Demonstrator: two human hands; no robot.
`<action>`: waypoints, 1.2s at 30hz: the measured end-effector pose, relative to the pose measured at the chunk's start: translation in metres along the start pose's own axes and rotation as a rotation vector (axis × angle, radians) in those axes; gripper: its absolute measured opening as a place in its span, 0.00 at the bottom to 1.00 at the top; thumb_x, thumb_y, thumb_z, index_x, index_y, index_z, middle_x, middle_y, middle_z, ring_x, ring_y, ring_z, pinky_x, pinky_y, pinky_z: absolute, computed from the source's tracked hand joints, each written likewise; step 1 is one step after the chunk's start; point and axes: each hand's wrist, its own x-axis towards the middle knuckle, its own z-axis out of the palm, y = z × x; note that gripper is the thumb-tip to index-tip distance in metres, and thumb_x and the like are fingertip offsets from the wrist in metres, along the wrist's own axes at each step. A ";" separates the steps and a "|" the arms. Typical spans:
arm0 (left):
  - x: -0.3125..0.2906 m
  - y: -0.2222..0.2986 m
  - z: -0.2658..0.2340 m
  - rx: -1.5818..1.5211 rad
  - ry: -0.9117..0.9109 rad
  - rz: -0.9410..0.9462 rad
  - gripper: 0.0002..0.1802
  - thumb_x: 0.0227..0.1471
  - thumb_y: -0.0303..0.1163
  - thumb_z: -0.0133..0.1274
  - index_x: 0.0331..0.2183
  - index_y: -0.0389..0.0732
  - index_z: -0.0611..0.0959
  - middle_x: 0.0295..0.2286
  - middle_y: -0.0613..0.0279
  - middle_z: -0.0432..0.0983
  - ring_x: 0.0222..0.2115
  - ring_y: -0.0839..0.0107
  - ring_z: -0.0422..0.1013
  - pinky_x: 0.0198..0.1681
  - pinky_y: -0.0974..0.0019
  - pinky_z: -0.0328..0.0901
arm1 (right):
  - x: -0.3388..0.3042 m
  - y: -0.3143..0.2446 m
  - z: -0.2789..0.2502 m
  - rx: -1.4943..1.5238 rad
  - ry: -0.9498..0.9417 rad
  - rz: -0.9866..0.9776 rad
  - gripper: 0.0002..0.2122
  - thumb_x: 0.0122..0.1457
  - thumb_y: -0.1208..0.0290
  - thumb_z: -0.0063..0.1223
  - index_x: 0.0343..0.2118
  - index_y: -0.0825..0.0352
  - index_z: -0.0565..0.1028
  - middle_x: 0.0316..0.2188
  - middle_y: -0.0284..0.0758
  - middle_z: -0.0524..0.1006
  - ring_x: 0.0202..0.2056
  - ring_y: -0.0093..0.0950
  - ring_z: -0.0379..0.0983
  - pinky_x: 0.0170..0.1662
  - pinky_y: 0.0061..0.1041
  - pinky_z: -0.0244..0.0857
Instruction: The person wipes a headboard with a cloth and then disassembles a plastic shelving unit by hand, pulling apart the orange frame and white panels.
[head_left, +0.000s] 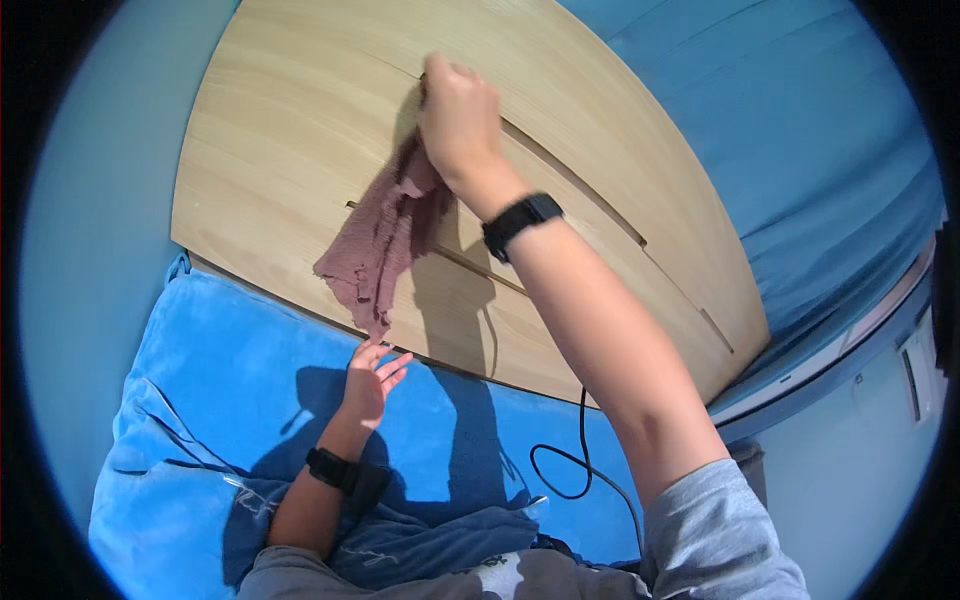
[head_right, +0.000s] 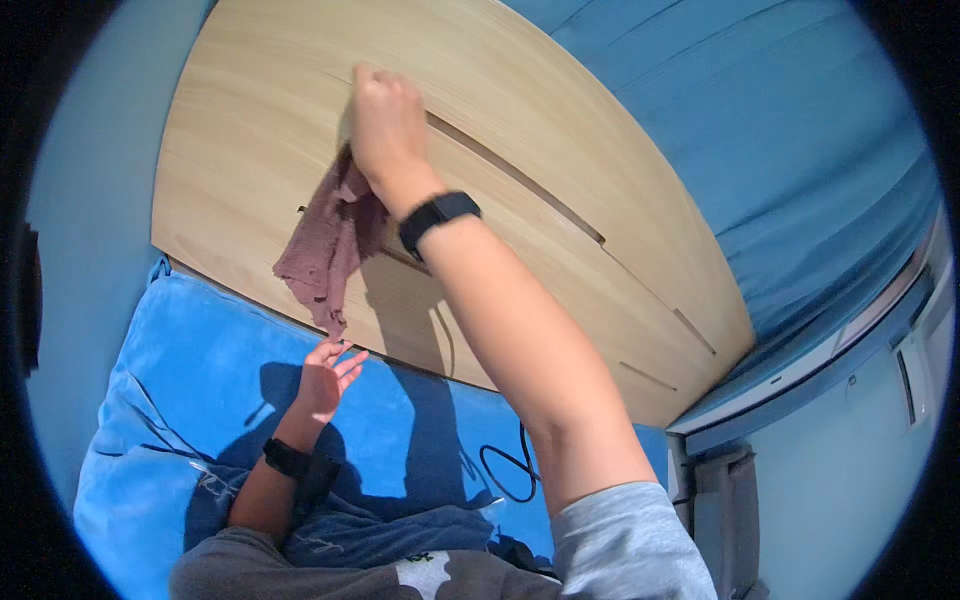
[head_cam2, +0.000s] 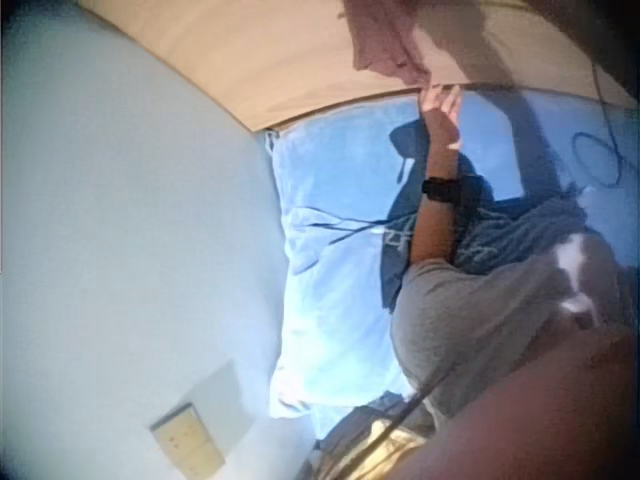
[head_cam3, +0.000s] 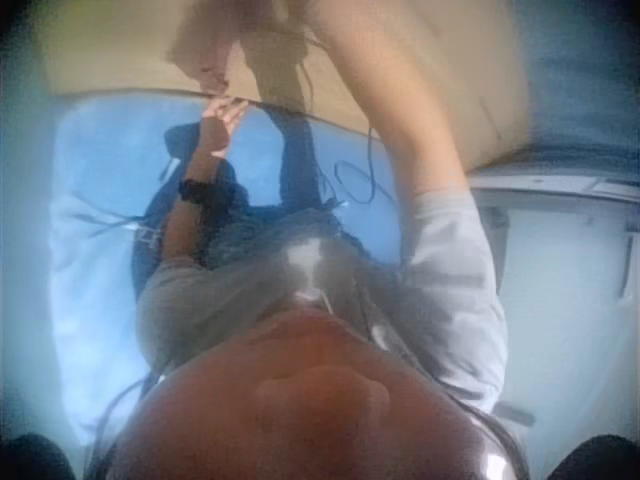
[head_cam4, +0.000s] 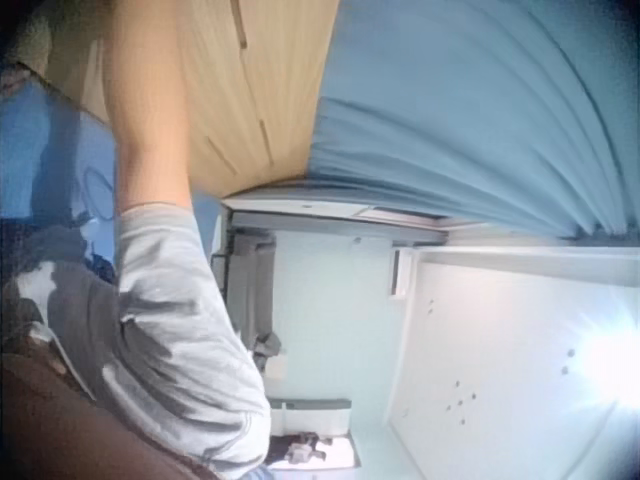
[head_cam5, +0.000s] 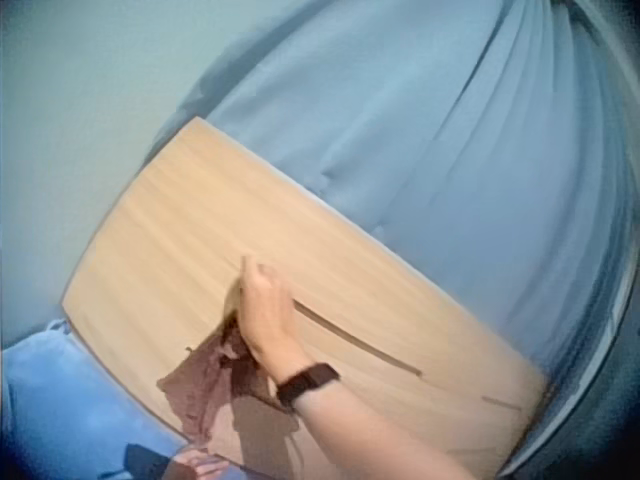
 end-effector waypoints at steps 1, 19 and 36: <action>0.000 0.000 0.001 -0.029 -0.004 0.002 0.14 0.46 0.35 0.48 0.38 0.44 0.68 0.38 0.64 0.65 0.43 0.59 0.68 0.41 0.64 0.63 | 0.004 -0.003 0.004 0.014 0.016 -0.007 0.05 0.42 0.82 0.47 0.25 0.72 0.68 0.24 0.47 0.74 0.31 0.43 0.72 0.34 0.36 0.67; -0.003 0.004 0.004 0.035 0.069 -0.010 0.26 0.48 0.32 0.44 0.49 0.37 0.62 0.46 0.56 0.62 0.40 0.63 0.67 0.40 0.65 0.63 | -0.103 0.074 -0.070 -0.385 -0.176 0.165 0.08 0.47 0.76 0.45 0.31 0.66 0.74 0.28 0.40 0.70 0.33 0.36 0.70 0.31 0.34 0.68; 0.002 0.010 0.001 0.025 0.099 -0.022 0.18 0.47 0.32 0.46 0.41 0.35 0.66 0.44 0.52 0.64 0.43 0.58 0.67 0.40 0.64 0.64 | -0.190 0.129 -0.155 -0.228 0.348 0.504 0.09 0.45 0.84 0.49 0.31 0.69 0.76 0.25 0.41 0.72 0.31 0.38 0.70 0.33 0.31 0.64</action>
